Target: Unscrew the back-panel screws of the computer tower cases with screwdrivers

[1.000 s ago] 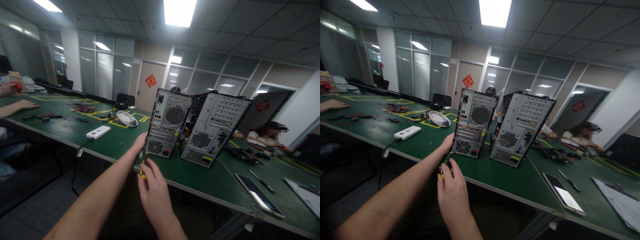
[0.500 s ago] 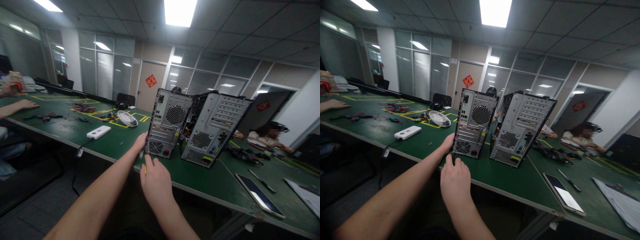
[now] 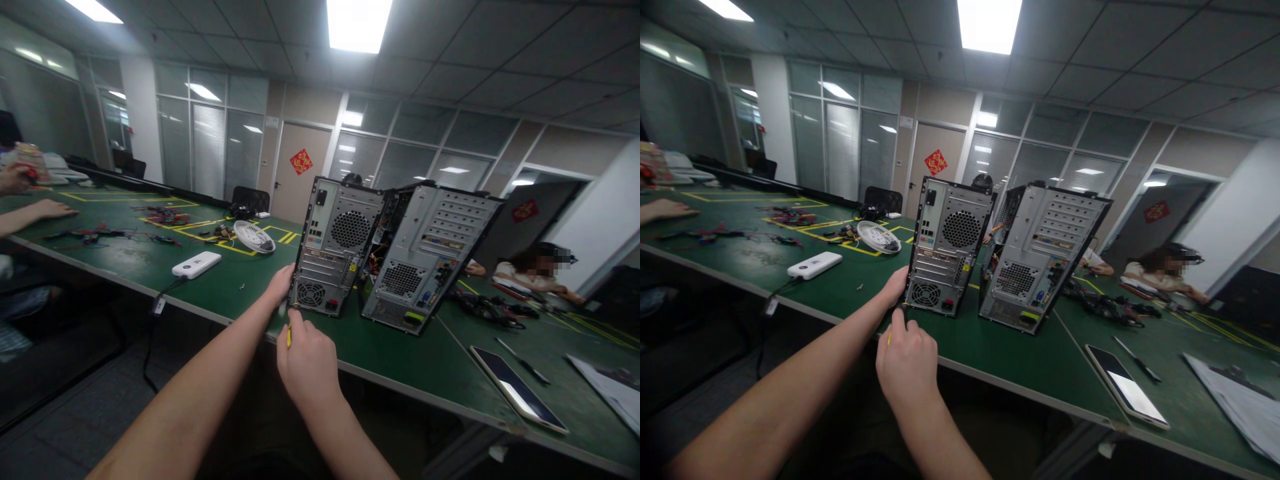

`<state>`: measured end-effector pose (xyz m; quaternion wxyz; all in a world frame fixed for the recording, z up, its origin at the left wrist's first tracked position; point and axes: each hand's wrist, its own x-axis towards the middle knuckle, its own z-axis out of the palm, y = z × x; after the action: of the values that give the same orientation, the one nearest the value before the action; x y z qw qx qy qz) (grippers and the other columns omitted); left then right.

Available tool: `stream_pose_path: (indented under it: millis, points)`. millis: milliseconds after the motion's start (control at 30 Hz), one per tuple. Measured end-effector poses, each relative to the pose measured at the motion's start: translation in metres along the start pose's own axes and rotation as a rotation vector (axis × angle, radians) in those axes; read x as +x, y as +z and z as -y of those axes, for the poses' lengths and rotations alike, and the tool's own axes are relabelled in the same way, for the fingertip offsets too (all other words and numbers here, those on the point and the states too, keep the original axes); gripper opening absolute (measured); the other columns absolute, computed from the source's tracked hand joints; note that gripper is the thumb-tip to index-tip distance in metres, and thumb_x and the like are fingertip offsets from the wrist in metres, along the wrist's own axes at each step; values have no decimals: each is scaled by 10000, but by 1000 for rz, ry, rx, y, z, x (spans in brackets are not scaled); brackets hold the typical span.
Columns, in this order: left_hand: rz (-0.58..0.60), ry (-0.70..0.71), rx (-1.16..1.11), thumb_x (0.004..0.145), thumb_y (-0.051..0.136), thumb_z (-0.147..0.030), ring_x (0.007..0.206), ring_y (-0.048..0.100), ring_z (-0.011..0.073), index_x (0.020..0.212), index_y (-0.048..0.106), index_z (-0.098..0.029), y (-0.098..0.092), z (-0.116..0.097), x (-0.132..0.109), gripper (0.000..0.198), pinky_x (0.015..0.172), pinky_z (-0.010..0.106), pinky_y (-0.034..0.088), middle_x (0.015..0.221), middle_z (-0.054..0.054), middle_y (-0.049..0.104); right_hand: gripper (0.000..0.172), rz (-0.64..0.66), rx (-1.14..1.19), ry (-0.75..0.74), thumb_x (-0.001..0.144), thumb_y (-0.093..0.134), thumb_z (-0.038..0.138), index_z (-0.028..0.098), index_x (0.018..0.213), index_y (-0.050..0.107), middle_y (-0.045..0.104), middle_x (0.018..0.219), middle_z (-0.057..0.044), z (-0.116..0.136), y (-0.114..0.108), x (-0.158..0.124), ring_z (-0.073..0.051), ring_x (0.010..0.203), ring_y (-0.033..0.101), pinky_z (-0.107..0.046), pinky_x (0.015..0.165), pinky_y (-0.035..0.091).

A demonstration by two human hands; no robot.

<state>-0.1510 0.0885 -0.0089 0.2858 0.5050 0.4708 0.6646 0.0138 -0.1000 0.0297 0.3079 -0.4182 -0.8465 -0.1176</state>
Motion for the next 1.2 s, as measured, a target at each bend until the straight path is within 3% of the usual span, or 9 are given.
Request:
stream_pose_path:
  millis: [433, 700, 967, 1200]
  points:
    - [-12, 4, -18, 913, 499, -545, 1021, 658, 252, 979, 777, -170, 0, 3, 1, 471, 1047, 379, 463, 1067, 91, 781, 303, -159, 453, 256, 1058, 456, 300, 209, 1229, 689, 801, 1044, -77, -1, 9, -8, -231, 904, 774, -284, 760, 519]
    - [-8, -18, -40, 909, 501, -552, 1047, 659, 262, 976, 778, -172, 1, 4, 1, 475, 1032, 385, 466, 1098, 90, 785, 320, -84, 461, 171, 1037, 452, 245, 180, 1236, 695, 752, 1036, -94, -5, 13, -15, -226, 1013, 730, -301, 899, 524]
    - [-13, -16, -23, 907, 496, -568, 1049, 663, 260, 991, 785, -185, 1, 9, 5, 487, 1019, 380, 476, 1090, 85, 783, 355, -98, 312, 110, 1026, 445, 207, 160, 1265, 703, 726, 961, -92, -6, 15, -18, -221, 900, 714, -299, 798, 519]
    - [-3, -10, -37, 909, 498, -570, 1049, 665, 251, 1007, 780, -185, 0, 11, 6, 487, 1029, 371, 472, 1107, 85, 777, 359, -134, 299, 117, 1031, 437, 206, 141, 1270, 697, 730, 968, -104, -6, 15, -15, -223, 907, 719, -302, 817, 532]
